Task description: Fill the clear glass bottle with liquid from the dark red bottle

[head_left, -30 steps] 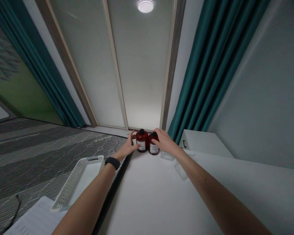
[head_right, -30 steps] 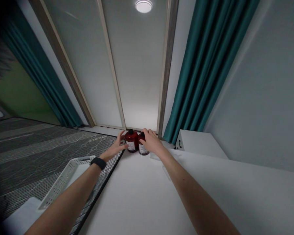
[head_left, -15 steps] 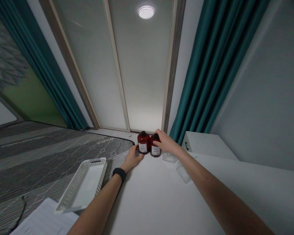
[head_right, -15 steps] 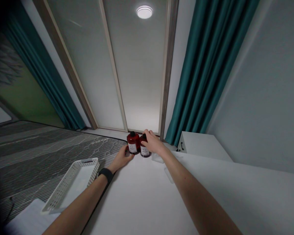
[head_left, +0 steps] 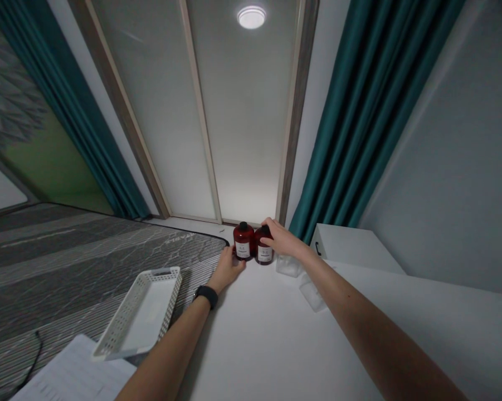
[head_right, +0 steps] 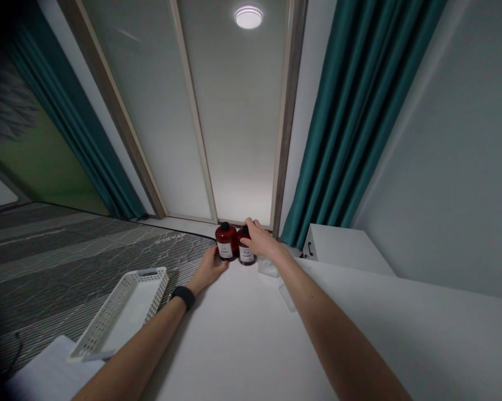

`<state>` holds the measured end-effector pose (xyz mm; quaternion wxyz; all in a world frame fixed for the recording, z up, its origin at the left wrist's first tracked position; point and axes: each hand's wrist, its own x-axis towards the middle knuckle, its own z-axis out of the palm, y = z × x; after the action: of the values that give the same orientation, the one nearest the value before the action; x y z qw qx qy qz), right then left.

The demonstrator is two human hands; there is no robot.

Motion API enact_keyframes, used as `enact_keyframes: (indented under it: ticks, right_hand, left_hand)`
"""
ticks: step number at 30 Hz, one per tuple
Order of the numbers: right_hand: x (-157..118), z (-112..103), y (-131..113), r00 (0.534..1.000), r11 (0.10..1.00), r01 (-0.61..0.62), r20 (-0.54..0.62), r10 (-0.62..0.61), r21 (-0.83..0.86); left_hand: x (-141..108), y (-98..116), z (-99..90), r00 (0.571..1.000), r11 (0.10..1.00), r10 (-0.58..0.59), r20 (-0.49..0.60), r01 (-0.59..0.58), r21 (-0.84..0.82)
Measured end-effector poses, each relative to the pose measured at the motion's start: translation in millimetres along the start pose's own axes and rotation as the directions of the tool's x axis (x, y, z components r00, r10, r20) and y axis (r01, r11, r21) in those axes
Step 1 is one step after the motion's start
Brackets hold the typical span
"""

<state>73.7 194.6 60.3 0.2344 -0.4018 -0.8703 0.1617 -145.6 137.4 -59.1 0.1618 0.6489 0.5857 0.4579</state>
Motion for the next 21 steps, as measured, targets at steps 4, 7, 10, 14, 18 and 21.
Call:
enact_keyframes:
  ticks: [4,7,10,14,18,21]
  right_hand:
    - [0,2,1,1.0,1.0,-0.004,0.001,0.004,0.016]
    - [-1,3,1,1.0,0.999,-0.008,-0.005,0.008,0.031]
    - [-2,4,0,1.0,0.999,-0.013,-0.014,0.014,0.049]
    - [-2,7,1,0.999,0.997,-0.02,-0.026,0.022,0.078]
    - [-2,10,5,1.0,0.994,-0.001,-0.025,0.004,0.113]
    - [-2,13,6,1.0,0.99,0.012,-0.03,-0.008,0.138]
  left_hand:
    - [-1,0,0.0,1.0,1.0,0.018,-0.008,-0.018,-0.007]
    - [0,1,0.4,0.999,0.999,0.042,-0.016,-0.042,-0.029]
    - [0,4,0.3,0.998,0.997,0.063,-0.027,-0.064,-0.045]
    - [-4,7,-2.1,0.997,0.998,0.067,-0.042,-0.067,-0.007]
    - [-9,8,-7.3,0.997,0.996,0.054,-0.06,-0.05,0.069]
    - [-10,12,-13.3,0.995,0.991,0.065,-0.082,-0.055,0.12]
